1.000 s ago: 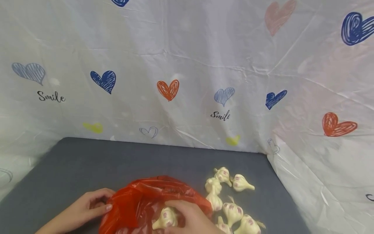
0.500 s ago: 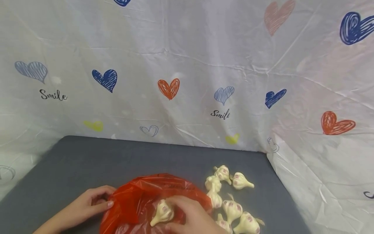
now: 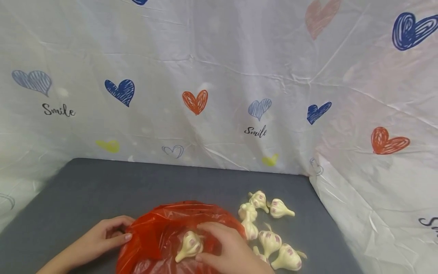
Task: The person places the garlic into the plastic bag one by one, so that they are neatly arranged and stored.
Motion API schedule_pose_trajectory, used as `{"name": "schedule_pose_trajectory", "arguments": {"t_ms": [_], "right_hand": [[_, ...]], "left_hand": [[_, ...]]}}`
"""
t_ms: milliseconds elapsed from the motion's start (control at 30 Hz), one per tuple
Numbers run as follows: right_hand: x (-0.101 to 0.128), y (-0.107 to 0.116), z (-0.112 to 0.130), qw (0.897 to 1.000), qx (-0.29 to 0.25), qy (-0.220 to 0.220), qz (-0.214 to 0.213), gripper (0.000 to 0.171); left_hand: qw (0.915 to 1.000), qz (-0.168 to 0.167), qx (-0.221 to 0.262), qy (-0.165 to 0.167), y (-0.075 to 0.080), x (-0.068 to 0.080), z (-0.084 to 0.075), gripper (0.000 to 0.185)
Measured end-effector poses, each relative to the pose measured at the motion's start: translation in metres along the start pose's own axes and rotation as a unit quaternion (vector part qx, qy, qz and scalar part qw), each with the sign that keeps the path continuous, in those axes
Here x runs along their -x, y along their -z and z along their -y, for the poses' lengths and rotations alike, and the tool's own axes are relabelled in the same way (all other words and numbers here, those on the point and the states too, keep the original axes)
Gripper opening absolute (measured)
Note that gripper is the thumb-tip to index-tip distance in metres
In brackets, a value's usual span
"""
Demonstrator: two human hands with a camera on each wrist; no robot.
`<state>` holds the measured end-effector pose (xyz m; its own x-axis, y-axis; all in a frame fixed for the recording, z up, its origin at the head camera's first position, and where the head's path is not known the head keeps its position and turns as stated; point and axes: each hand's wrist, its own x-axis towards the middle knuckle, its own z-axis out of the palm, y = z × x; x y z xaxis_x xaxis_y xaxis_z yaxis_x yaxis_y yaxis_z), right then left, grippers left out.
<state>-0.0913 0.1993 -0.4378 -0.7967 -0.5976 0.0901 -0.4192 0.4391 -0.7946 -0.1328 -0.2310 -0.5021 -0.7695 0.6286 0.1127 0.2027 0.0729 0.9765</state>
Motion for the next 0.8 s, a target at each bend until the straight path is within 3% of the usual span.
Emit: {"name": "schedule_pose_trajectory", "arguments": {"t_ms": [400,800], "right_hand": [[0.006,0.005,0.009,1.000,-0.010,-0.016,-0.013,0.060],[0.008,0.011,0.019,0.999,0.002,0.004,-0.035,0.057]], "left_hand": [[1.0000,0.001,0.000,-0.008,0.001,0.000,0.002,0.027],[1.0000,0.005,-0.003,-0.006,0.000,0.000,0.000,0.027]]}}
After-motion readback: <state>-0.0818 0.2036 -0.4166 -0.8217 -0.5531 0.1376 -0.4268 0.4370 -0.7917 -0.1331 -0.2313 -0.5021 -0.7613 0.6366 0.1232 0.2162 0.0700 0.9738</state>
